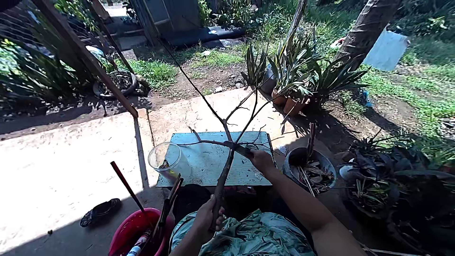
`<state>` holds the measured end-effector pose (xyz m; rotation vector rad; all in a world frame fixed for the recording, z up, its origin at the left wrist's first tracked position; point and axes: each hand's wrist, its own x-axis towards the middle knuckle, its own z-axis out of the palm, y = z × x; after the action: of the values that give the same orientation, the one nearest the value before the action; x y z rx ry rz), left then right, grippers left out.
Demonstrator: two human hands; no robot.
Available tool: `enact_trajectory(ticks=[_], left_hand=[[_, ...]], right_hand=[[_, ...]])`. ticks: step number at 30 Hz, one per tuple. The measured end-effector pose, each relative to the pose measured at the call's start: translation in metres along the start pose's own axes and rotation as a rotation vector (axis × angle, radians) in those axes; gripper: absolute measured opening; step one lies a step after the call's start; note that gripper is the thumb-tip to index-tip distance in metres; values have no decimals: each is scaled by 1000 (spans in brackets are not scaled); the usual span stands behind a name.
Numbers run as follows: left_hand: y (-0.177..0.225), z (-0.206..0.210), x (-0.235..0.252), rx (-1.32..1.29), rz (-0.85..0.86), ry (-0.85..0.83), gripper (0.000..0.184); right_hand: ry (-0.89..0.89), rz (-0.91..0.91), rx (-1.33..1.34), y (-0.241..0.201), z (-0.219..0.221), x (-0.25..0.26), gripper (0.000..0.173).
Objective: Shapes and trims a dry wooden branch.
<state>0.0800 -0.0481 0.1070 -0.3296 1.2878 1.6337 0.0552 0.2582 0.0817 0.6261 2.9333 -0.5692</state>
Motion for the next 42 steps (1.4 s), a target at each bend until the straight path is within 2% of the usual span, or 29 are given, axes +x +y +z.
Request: enact_trajectory(ticks=[2, 5, 11, 14, 16, 21, 24, 29, 34, 37, 39, 42], left_hand=[[5, -4, -2, 38, -15, 8, 51], [10, -13, -4, 51, -26, -11, 49], [13, -16, 2, 55, -41, 12, 49], [6, -17, 4, 39, -23, 20, 51], [5, -15, 2, 39, -13, 17, 52], [0, -15, 0, 75, -4, 21, 49], [7, -17, 2, 108, -20, 30, 47], [5, -22, 12, 141, -28, 53, 46], [-4, -15, 16, 289, 14, 50, 40], [-13, -12, 18, 454, 50, 82, 39], [-14, -15, 21, 535, 40, 91, 39], [-20, -21, 25, 558, 17, 94, 39]], right_hand=[[-31, 25, -8, 4, 1, 10, 49], [-100, -37, 52, 6, 5, 9, 49], [-147, -258, 183, -2, 22, -65, 50], [-125, -317, 226, 1, 17, -75, 51], [-87, -289, 186, 1, 6, -58, 51], [-126, -42, 51, -4, 4, -4, 41], [-174, -92, 65, -17, 22, -25, 43], [-145, -328, 208, -20, 37, -90, 41], [-145, -198, 112, -13, 5, -41, 45], [-183, -84, 42, -14, 5, -12, 47], [-224, -129, 14, -21, 12, -20, 47], [-293, -274, 12, -31, 22, -68, 44]])
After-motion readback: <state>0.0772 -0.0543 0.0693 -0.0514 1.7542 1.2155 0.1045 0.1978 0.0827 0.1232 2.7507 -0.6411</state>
